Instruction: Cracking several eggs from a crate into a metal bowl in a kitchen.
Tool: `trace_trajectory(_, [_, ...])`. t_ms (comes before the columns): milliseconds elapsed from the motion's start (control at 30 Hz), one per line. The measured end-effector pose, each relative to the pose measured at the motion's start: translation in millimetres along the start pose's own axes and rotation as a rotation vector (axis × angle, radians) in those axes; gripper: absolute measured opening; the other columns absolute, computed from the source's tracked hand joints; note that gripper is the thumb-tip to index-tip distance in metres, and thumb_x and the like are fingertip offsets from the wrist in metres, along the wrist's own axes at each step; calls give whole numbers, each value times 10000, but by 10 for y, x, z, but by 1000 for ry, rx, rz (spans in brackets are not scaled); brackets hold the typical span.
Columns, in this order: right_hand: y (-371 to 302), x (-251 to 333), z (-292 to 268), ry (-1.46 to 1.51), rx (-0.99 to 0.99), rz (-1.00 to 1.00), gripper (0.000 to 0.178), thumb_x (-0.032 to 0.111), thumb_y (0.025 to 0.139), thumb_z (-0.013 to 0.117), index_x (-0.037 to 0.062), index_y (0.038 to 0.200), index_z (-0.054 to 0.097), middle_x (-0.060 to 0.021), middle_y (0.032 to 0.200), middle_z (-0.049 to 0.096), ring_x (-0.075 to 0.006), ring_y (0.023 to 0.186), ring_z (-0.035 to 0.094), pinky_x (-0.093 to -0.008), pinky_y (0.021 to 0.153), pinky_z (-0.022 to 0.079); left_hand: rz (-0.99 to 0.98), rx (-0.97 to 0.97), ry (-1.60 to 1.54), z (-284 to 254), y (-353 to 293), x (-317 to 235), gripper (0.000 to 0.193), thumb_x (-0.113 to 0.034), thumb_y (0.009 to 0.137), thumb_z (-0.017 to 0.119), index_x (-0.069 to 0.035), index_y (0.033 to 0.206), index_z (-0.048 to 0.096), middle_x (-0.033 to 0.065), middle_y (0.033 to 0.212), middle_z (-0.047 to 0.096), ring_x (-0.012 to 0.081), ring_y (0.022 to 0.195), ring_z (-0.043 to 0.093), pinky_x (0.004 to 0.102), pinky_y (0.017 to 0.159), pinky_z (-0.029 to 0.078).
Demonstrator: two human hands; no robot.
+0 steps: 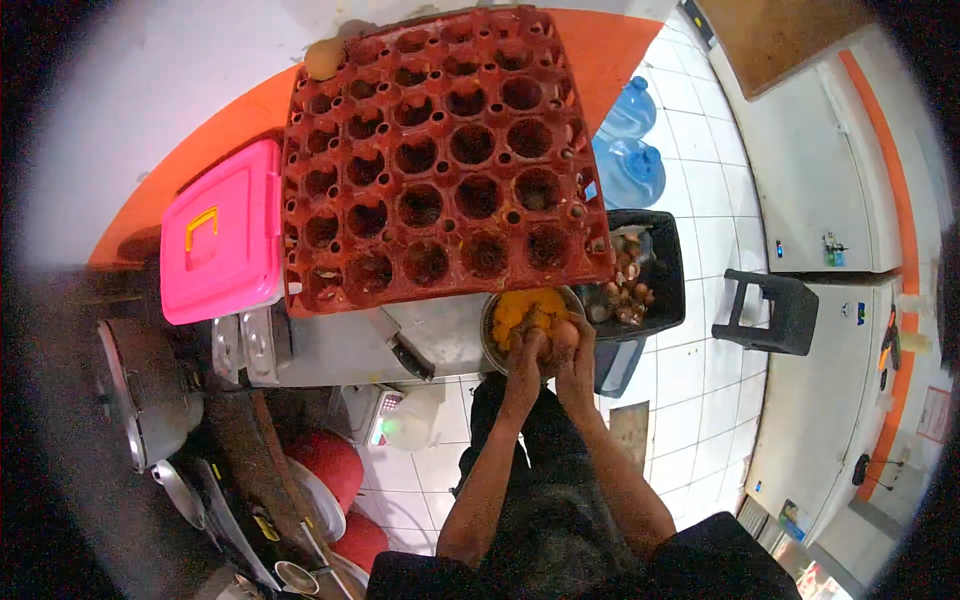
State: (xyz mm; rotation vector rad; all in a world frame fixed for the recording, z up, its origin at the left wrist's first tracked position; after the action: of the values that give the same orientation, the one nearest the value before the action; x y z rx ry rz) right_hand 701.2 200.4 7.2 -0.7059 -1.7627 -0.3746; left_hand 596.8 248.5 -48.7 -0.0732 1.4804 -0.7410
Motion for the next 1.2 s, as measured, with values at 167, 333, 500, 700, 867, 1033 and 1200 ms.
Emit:
trace_trajectory(167, [25,74,-128,168,-30,137,483,416,982,371,39,1283,358,-166,1273,379,-272,1173,416,-360,1002,333,330,-12,490,-198,-192,-76,465,-310,986,370,-17,1347,380,168,1396,347,281,1289,341,384,1060,302])
trace_trajectory(333, [-109,94,210,-137,20,-4,516,452,976,356,45,1291,343,-178,1273,381,-290,1189,415,-372,988,359,-60,-58,-233,-241,-144,114,494,-339,966,442,-17,1337,380,135,1374,375,242,1238,402,375,1028,348])
trace_trajectory(500, [-62,49,150,109,-18,57,456,381,975,394,52,1289,361,-194,1250,427,-324,1183,425,-396,999,341,318,-36,496,-380,-206,79,363,-224,988,362,-16,1274,442,211,1355,375,343,1273,345,421,1072,273])
trace_trajectory(700, [61,-43,174,-129,164,17,423,358,986,401,41,1267,401,-162,1241,464,-283,1142,474,-379,970,374,46,-46,-121,-406,-89,20,333,-226,968,439,6,1203,475,209,1222,460,306,1165,449,400,1000,362])
trace_trajectory(867, [236,-263,0,103,169,170,405,333,979,437,7,1214,486,-148,1161,547,-228,1062,545,-327,884,444,-9,3,-111,-472,-143,-86,393,-281,912,576,-3,1183,520,138,1063,580,225,963,574,335,839,482])
trace_trajectory(1033, [101,59,243,115,564,409,398,236,949,499,-12,1260,477,-136,1092,614,-195,1018,591,-308,840,504,-119,108,167,-420,-177,-337,315,-206,877,620,-15,1128,604,87,909,659,163,843,628,288,707,537])
trace_trajectory(1200, [141,77,254,96,639,265,505,238,874,599,-26,1281,460,-139,1098,617,-204,992,608,-316,864,492,18,53,231,-492,-136,-425,388,-302,827,697,-24,1091,642,103,998,658,160,873,614,291,750,506])
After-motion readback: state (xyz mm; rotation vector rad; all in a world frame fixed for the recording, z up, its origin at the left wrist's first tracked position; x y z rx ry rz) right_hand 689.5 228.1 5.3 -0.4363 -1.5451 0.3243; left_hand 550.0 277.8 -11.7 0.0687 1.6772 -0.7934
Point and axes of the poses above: each hand's wrist, its own y-axis towards the middle knuckle, its own z-axis out of the palm, x = y × z, the point moved 9 cm from there along y, towards the middle knuckle
